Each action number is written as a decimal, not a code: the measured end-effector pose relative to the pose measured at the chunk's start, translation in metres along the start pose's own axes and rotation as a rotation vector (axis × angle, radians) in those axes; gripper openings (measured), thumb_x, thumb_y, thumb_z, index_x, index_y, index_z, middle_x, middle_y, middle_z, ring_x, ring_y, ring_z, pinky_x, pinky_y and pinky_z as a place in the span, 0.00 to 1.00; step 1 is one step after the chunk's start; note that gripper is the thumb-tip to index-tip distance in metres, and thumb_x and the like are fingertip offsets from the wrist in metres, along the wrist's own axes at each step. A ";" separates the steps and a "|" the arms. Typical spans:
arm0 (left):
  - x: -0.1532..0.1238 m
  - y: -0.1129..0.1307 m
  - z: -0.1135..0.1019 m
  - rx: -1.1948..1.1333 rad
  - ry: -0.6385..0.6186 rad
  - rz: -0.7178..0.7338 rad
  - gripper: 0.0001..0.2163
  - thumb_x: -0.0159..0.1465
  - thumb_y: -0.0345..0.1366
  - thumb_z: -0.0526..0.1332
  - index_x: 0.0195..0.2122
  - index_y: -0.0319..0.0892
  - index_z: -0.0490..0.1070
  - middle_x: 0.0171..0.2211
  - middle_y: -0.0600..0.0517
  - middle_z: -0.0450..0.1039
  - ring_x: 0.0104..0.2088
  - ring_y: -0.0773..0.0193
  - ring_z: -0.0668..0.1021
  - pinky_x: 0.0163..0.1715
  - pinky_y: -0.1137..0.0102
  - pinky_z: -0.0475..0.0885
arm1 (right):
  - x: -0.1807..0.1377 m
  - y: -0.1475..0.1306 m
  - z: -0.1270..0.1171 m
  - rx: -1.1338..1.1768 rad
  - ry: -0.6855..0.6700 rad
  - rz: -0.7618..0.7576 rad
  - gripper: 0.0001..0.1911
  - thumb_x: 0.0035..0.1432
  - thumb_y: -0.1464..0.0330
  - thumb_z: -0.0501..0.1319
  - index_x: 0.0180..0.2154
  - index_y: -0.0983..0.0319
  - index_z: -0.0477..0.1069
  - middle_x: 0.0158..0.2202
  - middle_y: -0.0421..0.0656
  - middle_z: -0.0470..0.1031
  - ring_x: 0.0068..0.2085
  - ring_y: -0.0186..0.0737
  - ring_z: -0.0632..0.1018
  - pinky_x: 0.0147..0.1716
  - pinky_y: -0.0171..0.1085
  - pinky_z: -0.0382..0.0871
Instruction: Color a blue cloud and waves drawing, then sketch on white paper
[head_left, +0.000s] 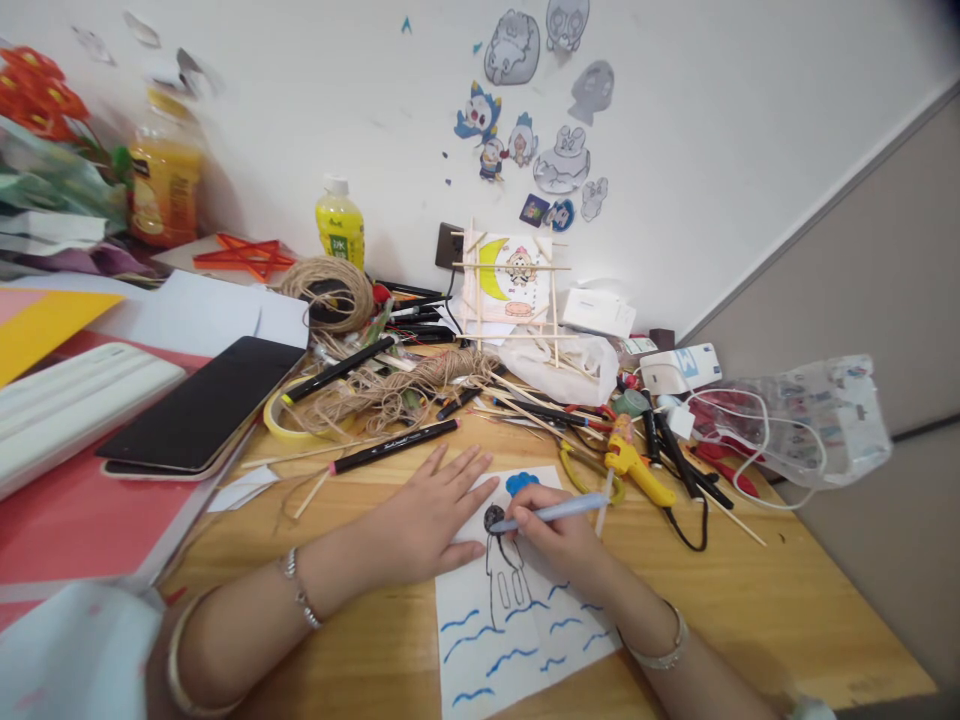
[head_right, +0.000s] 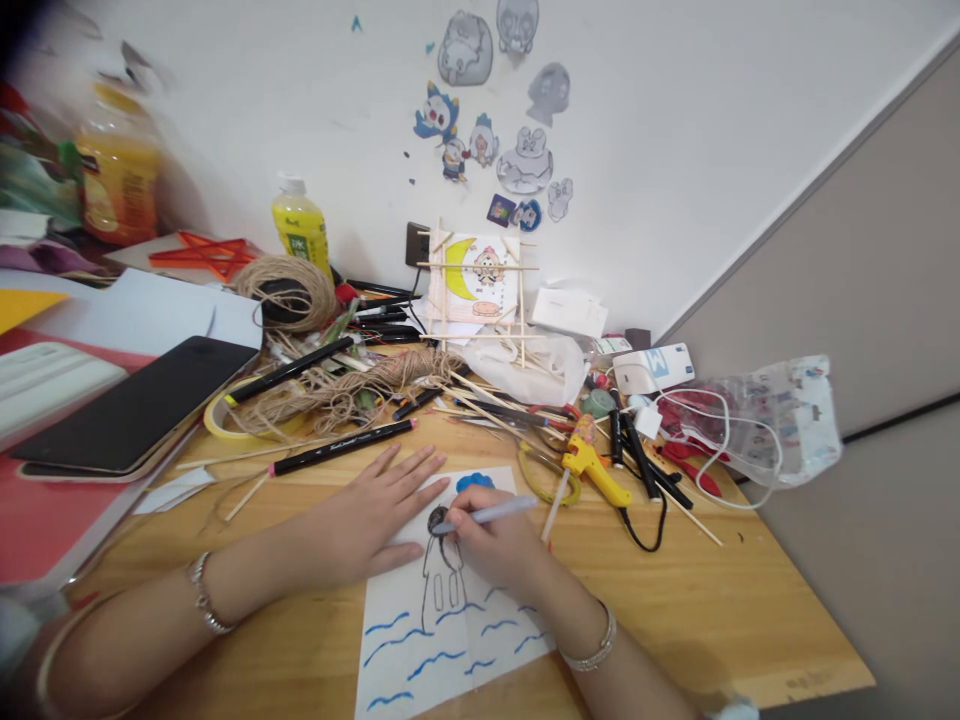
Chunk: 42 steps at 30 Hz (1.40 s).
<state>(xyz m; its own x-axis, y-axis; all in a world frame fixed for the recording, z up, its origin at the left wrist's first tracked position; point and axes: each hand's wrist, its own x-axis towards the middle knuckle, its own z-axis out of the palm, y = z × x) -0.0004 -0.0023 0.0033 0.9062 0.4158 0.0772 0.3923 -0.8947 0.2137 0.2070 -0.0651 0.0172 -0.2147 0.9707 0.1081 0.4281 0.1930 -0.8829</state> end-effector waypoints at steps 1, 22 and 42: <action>0.000 0.000 0.000 -0.001 -0.003 0.000 0.29 0.67 0.47 0.54 0.65 0.38 0.52 0.67 0.36 0.41 0.66 0.45 0.46 0.60 0.46 0.41 | 0.000 -0.001 0.000 0.008 -0.003 0.002 0.18 0.61 0.55 0.55 0.27 0.61 0.70 0.23 0.42 0.74 0.27 0.38 0.74 0.28 0.35 0.67; 0.002 -0.022 -0.009 -0.093 0.315 -0.241 0.17 0.62 0.33 0.55 0.53 0.40 0.66 0.50 0.42 0.71 0.51 0.50 0.72 0.52 0.56 0.66 | 0.007 0.019 -0.036 0.146 0.837 0.032 0.16 0.62 0.53 0.54 0.38 0.59 0.66 0.31 0.41 0.71 0.31 0.38 0.72 0.30 0.36 0.68; -0.010 -0.032 -0.034 -0.065 0.240 -0.376 0.08 0.65 0.39 0.62 0.39 0.38 0.72 0.43 0.48 0.72 0.44 0.56 0.75 0.45 0.56 0.69 | 0.013 0.028 -0.043 -0.254 0.711 -0.160 0.14 0.62 0.60 0.52 0.39 0.61 0.71 0.39 0.48 0.77 0.42 0.46 0.76 0.44 0.45 0.70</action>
<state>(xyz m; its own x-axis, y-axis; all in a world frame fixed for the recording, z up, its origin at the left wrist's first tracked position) -0.0277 0.0273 0.0289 0.6372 0.7431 0.2044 0.6698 -0.6651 0.3302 0.2539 -0.0412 0.0133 0.2878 0.7705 0.5688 0.6462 0.2821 -0.7091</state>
